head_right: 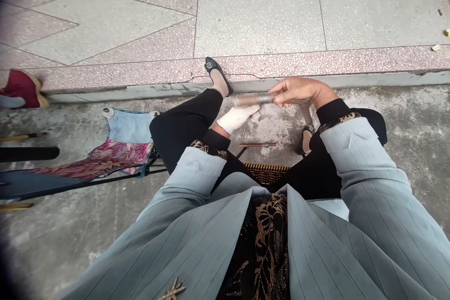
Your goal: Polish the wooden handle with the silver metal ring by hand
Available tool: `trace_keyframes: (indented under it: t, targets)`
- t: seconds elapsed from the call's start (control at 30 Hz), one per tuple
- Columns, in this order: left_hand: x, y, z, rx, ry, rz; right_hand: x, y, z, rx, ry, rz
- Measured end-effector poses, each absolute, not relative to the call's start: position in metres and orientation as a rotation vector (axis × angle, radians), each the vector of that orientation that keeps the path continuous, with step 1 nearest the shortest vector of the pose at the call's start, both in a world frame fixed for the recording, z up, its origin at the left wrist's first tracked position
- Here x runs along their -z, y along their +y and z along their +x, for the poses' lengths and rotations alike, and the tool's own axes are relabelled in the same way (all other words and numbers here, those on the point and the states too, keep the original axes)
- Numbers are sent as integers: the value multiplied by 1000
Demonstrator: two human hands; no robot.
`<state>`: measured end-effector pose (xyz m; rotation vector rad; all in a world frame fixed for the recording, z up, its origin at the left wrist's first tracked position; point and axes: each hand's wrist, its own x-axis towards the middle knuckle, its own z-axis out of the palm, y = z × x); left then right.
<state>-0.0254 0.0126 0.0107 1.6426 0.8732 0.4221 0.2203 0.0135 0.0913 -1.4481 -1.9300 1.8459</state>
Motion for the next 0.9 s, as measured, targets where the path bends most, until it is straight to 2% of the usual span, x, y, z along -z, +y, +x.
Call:
trace_keyframes:
  t: [0.13,0.3,0.4,0.57,0.63,0.73,0.9]
  targets:
    - [-10,4,-18,-369,801,1629,-84,17,218,-1456,-1584,-1561]
    - [-16,2,-14,-331,863,1793,-59,25,214,-1364,-1529,-1775]
    - [-16,2,-14,-285,854,1852,-54,27,211,-1277,-1678,-1945]
    - [-16,3,-15,-201,879,1989,-51,27,203,-844,-2146,-2181]
    - [-19,4,-18,-141,878,2069,-49,25,199,-777,-2323,-2203]
    - [-27,9,-28,-53,866,2182,-47,19,197,-1020,-2577,-2105]
    - [-34,21,-44,-61,959,2195,-58,10,201,-1833,-2563,-1473]
